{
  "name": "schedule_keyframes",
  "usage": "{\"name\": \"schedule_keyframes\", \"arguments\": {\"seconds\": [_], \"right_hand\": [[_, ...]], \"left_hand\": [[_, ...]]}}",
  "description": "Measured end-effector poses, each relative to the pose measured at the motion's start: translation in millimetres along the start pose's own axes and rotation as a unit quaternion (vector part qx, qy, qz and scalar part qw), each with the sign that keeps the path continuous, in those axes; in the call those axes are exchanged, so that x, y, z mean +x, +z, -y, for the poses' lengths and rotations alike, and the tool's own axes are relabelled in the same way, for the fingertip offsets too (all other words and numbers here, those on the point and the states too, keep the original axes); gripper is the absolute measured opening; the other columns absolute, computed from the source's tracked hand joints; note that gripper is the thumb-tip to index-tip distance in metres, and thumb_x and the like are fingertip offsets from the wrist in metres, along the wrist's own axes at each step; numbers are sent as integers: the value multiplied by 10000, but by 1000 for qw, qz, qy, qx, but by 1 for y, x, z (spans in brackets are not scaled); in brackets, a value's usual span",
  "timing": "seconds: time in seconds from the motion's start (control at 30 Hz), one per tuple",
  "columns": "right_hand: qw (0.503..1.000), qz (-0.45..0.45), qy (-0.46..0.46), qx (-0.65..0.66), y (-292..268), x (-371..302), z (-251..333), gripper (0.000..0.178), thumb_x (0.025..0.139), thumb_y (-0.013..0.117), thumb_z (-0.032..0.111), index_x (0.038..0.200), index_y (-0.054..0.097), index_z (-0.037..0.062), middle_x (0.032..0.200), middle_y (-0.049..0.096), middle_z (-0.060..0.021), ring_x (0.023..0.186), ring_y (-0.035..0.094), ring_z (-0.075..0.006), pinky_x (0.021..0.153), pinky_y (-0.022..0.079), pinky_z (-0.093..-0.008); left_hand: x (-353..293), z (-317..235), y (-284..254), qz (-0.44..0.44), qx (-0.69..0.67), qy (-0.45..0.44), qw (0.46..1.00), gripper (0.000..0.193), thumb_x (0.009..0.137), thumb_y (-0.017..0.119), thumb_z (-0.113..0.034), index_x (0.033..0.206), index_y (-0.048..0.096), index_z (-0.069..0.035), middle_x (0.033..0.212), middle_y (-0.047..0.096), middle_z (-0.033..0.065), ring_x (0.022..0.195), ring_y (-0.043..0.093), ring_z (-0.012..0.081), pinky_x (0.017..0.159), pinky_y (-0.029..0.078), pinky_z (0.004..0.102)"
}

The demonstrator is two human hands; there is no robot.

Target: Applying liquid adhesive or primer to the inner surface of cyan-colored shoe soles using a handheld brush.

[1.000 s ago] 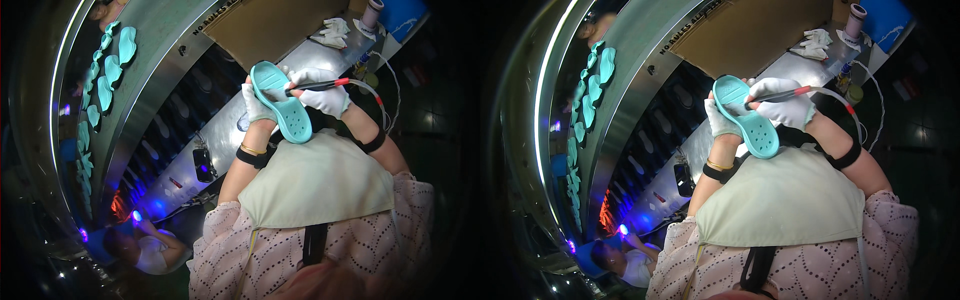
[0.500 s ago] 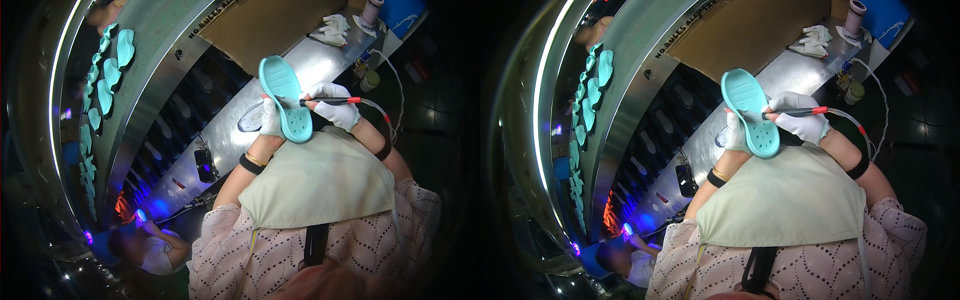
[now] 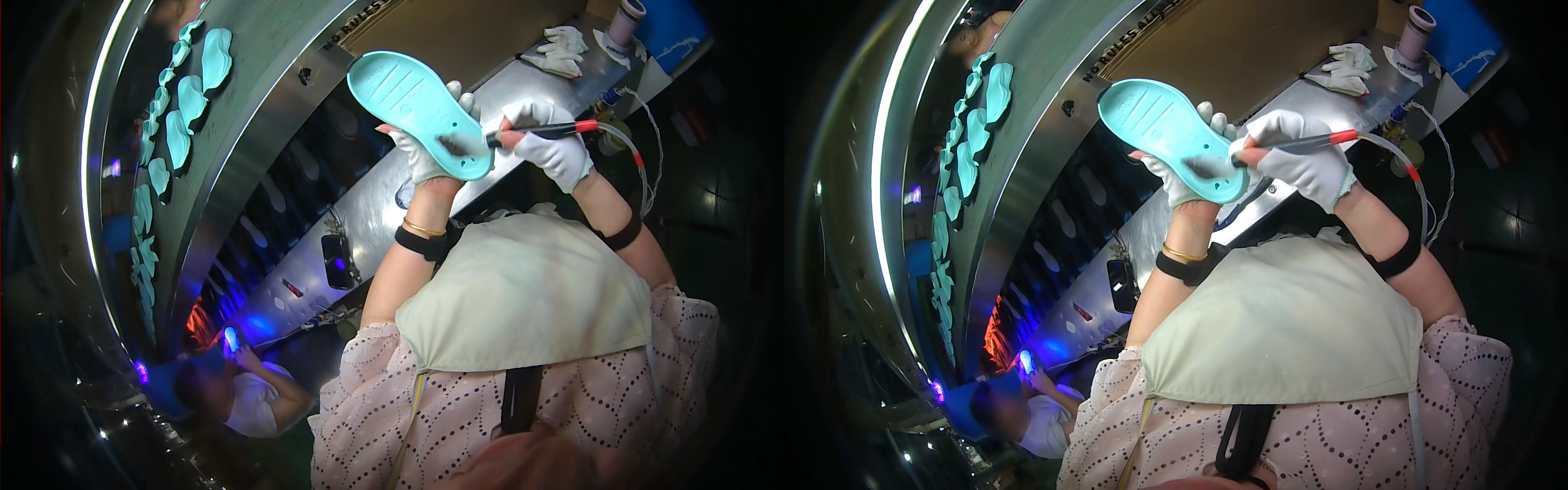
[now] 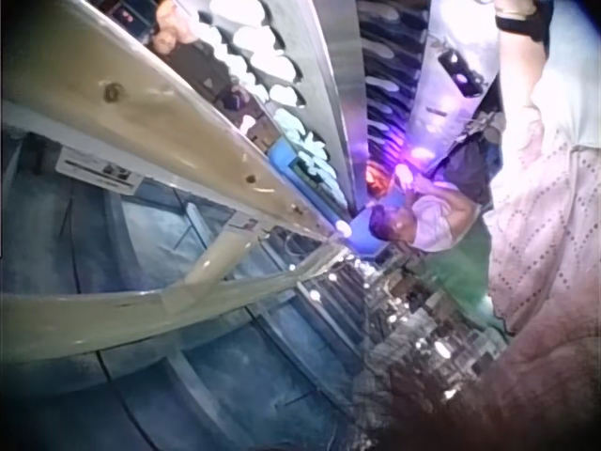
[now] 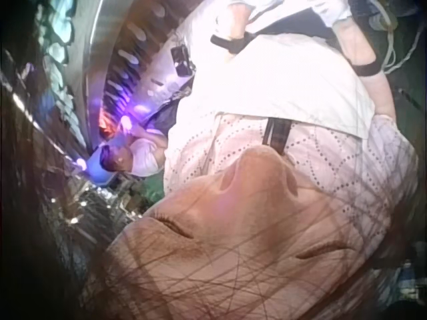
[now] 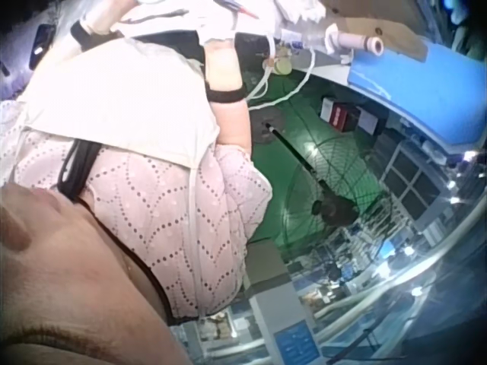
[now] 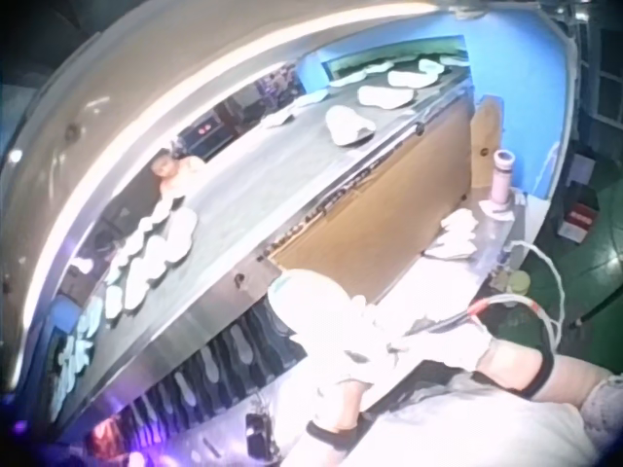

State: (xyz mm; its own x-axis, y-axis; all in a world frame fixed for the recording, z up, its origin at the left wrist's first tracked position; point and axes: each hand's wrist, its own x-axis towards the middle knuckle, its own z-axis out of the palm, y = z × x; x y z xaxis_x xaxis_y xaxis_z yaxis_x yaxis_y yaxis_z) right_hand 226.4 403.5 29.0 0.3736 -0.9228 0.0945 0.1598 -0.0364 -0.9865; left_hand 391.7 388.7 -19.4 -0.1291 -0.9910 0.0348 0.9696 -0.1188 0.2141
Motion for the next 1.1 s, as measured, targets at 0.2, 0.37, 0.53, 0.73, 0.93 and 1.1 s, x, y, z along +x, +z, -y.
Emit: {"name": "schedule_keyframes", "arguments": {"seconds": [0.2,0.37,0.53,0.73,0.93,1.1], "right_hand": [[990,122,-10,-77,-4,9,0,100,725,686,22,768,597,33,793,626,-26,734,569,-75,685,467,-218],[971,161,173,-28,-20,12,2,116,700,699,53,771,608,47,774,629,-28,719,589,-107,664,469,-235],[982,162,-61,-72,-13,15,1,163,687,687,-18,824,609,25,844,623,-56,780,586,-133,720,472,-255],[948,266,-69,-164,-14,19,1,178,678,708,1,826,615,33,865,616,-53,815,584,-132,736,475,-262],[957,224,-79,-170,-17,25,-6,140,688,701,5,760,582,18,861,617,-82,823,582,-162,739,464,-281],[954,238,-51,-173,-18,27,-1,128,692,670,-19,755,569,27,850,600,-65,813,570,-161,755,456,-274]], "left_hand": [[4,-22,3,65,120,-62,989,972,548,451,-806,1167,473,-58,1037,573,142,904,579,280,798,496,399],[3,-30,6,104,257,-160,947,1031,544,427,-819,1185,467,-12,1053,572,148,897,592,249,754,520,373],[8,-40,11,51,371,-192,907,938,635,421,-770,1197,472,-21,1110,563,153,964,583,230,806,499,353],[19,-46,8,-51,464,-230,854,714,750,477,-654,1097,542,-33,938,614,84,851,604,157,699,509,310],[23,-46,12,-79,493,-247,830,657,811,475,-588,1202,472,-60,1032,567,64,879,569,152,740,485,292],[24,-50,17,-80,524,-276,801,693,831,462,-557,1324,340,-86,1120,522,55,922,546,153,788,466,296]]}}
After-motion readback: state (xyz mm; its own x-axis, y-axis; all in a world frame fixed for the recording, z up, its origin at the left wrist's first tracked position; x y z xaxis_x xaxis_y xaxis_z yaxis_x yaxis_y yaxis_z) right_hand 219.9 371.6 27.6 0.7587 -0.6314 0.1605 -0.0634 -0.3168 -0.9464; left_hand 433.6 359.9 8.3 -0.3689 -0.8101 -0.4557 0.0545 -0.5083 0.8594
